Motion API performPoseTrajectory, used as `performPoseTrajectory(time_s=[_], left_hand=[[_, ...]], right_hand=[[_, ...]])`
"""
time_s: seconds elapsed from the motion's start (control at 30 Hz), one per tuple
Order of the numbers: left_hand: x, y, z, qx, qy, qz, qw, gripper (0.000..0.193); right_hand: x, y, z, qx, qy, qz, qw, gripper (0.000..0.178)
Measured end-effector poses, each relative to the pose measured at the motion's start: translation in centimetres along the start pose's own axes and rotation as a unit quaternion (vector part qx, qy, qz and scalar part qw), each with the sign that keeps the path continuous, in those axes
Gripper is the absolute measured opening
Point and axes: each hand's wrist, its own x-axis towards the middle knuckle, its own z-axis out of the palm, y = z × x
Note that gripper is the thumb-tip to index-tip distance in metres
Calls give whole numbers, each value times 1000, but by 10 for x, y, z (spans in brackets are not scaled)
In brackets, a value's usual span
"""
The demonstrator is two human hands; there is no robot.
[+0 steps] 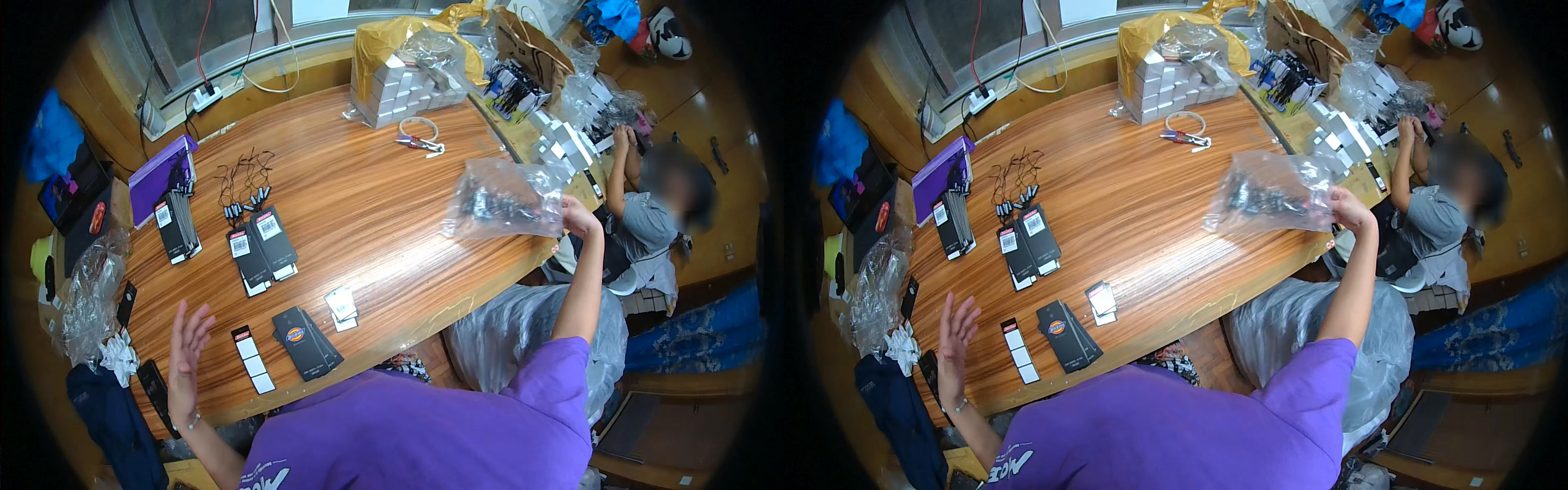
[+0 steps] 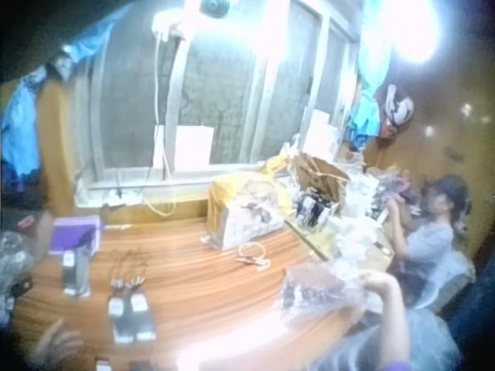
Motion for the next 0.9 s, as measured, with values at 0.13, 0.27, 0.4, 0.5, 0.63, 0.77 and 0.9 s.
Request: performPoseTrajectory(time_s=[0.13,0.27,0.4,0.5,0.63,0.77,0.9], left_hand=[[15,0,3,-4,-3,3,1000,103],[20,8,14,-2,-25,0,1000,100],[46,15,37,33,-121,41,991,74],[93,32,77,151,-222,86,959,51],[187,11,146,220,-248,135,934,42],[266,-49,203,447,-19,180,876,36],[303,-37,229,242,-183,111,946,26]], right_hand=[[33,30,7,-232,81,-177,953,19],[40,23,60,-210,92,-122,966,24],[39,22,98,85,88,-121,985,38],[25,5,131,118,87,-161,976,53],[21,4,153,200,22,-198,959,57],[38,8,193,353,-24,-276,893,67],[35,20,204,395,47,-309,864,69]])
